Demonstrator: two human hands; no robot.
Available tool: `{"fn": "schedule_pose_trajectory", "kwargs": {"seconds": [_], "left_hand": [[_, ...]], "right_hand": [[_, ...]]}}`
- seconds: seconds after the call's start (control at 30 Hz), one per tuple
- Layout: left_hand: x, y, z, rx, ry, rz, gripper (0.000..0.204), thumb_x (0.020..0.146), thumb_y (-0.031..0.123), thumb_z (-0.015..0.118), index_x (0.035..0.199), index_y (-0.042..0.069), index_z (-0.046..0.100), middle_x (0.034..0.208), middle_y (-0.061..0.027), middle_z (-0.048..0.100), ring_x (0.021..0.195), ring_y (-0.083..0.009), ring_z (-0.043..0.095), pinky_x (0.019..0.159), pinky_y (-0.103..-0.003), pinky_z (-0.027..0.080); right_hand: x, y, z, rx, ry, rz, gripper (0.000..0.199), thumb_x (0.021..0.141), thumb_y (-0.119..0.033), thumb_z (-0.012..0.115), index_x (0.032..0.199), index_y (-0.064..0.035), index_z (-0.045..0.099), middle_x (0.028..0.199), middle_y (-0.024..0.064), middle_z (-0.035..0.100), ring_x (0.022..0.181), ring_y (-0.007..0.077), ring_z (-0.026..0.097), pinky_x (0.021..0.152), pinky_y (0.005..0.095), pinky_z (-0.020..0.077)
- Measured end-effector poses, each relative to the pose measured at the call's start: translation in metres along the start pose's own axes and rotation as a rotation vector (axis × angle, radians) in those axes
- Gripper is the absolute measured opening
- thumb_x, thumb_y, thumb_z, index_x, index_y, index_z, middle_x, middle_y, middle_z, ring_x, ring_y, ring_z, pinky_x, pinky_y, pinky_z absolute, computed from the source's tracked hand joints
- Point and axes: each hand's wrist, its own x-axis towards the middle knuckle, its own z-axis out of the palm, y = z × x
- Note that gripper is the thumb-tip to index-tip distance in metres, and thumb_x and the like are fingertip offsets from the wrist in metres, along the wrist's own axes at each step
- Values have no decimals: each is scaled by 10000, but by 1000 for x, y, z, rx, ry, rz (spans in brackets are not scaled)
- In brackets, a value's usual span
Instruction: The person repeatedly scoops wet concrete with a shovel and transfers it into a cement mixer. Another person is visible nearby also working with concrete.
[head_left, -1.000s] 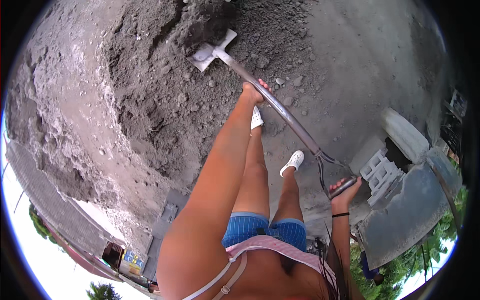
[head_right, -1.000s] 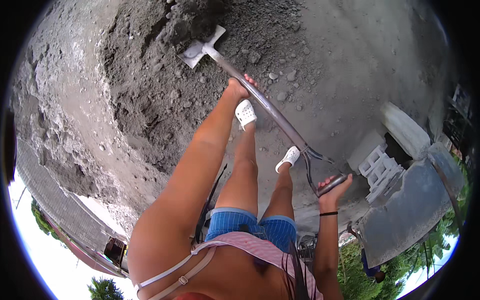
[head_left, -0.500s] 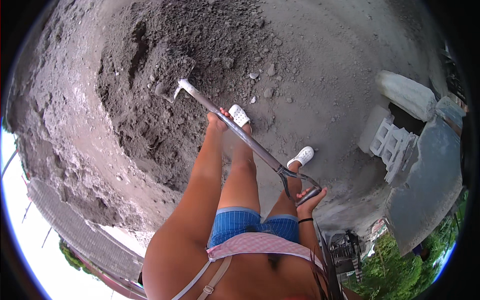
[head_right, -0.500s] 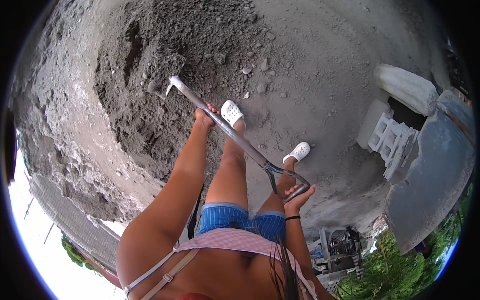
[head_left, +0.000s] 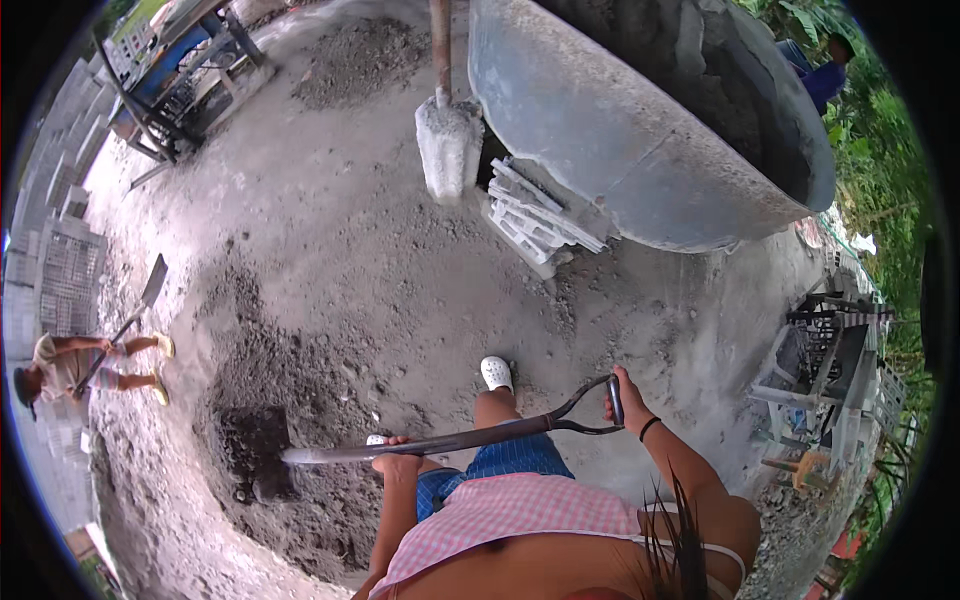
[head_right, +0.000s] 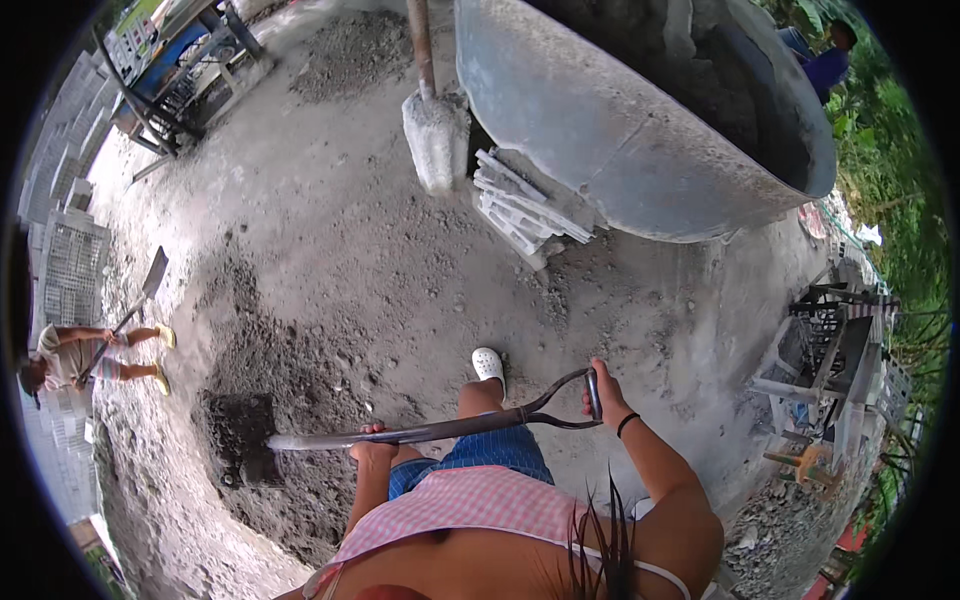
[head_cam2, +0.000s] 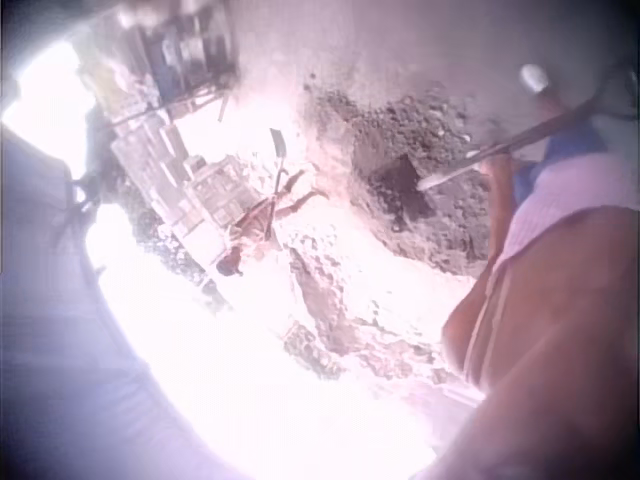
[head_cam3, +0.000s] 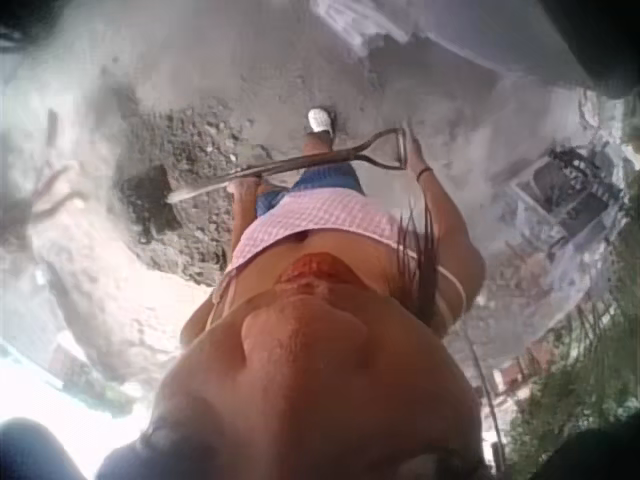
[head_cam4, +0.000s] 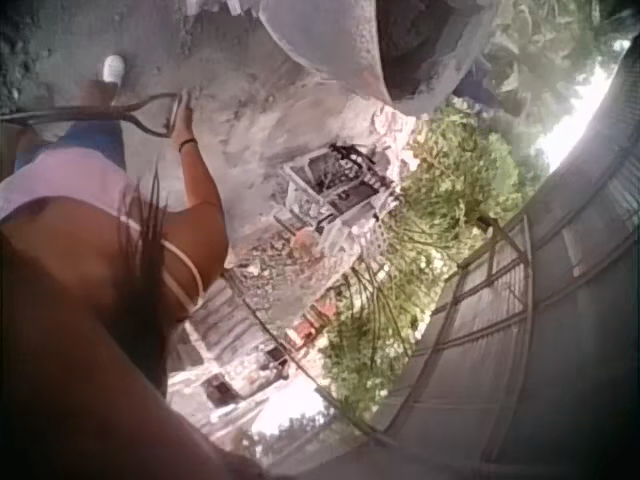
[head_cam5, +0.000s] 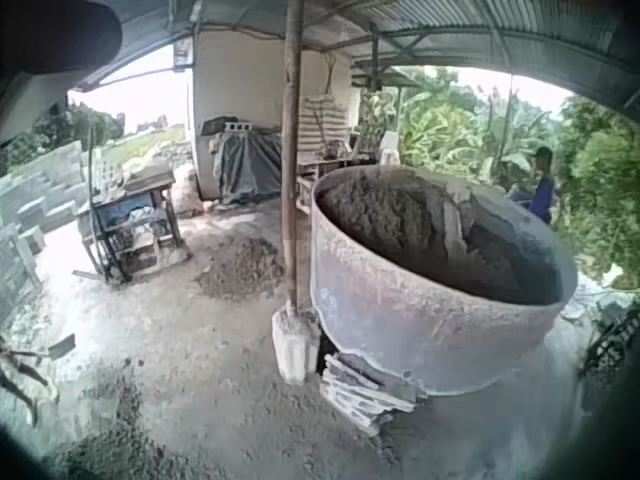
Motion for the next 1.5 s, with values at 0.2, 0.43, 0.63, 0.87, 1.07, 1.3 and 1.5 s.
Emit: {"fn": "schedule_pose_trajectory", "kwargs": {"seconds": [0.2, 0.43, 0.63, 0.87, 1.07, 1.3, 1.5], "left_hand": [[-189, -106, 117, 362, -407, 105, 298, 844, 343, 300, 691, 110, 404, 538, -26, 431, 462, -179, 414, 482, -319, 393], [-344, -222, 224, 848, -1138, 76, 527, 883, 428, 203, 825, 2, 508, 670, -122, 539, 637, -216, 521, 666, -338, 428], [-377, -284, 201, 1165, -1344, -71, 585, 846, 513, 242, 784, 14, 542, 699, -126, 569, 658, -212, 520, 645, -311, 403], [-288, -173, 214, 785, -1348, -229, 306, 882, 321, 320, 783, 74, 472, 692, -67, 491, 669, -201, 491, 641, -330, 424], [-99, 22, 180, 447, -823, -145, 227, 876, 249, 313, 724, 125, 427, 619, 1, 465, 583, -161, 463, 589, -303, 401], [19, 203, -24, -283, -388, -102, 230, 793, 316, 388, 624, 163, 418, 505, 36, 418, 456, -134, 408, 519, -320, 377], [37, 362, -217, -797, -503, 88, 249, 810, 276, 351, 600, 171, 435, 487, 54, 398, 473, -118, 402, 587, -318, 377]], "right_hand": [[-15, 22, -107, 426, -122, 1, 647, 743, -708, 394, 581, -85, 452, 464, 56, 416, 404, 215, 415, 464, 365, 401], [21, 90, -1, 622, -398, -175, 542, 856, -574, 332, 657, -94, 485, 540, 27, 462, 441, 151, 439, 445, 262, 398], [32, 90, -14, 595, -500, 33, 551, 891, -565, 303, 708, -95, 523, 585, 56, 530, 476, 156, 492, 476, 252, 428], [-8, 101, -13, 717, -219, -24, 550, 820, -611, 363, 683, -94, 492, 526, 42, 464, 433, 163, 457, 445, 297, 408], [-78, 53, 32, 585, -223, 11, 568, 765, -636, 454, 625, -86, 468, 503, 50, 454, 419, 185, 452, 453, 317, 409], [-108, 20, 178, -191, -383, -449, 320, 813, -357, 619, 741, -76, 482, 559, 29, 473, 450, 124, 471, 479, 278, 455], [-134, 109, 380, -584, -807, -418, 144, 779, -173, 607, 745, -69, 514, 581, 44, 509, 490, 138, 501, 526, 314, 480]]}}
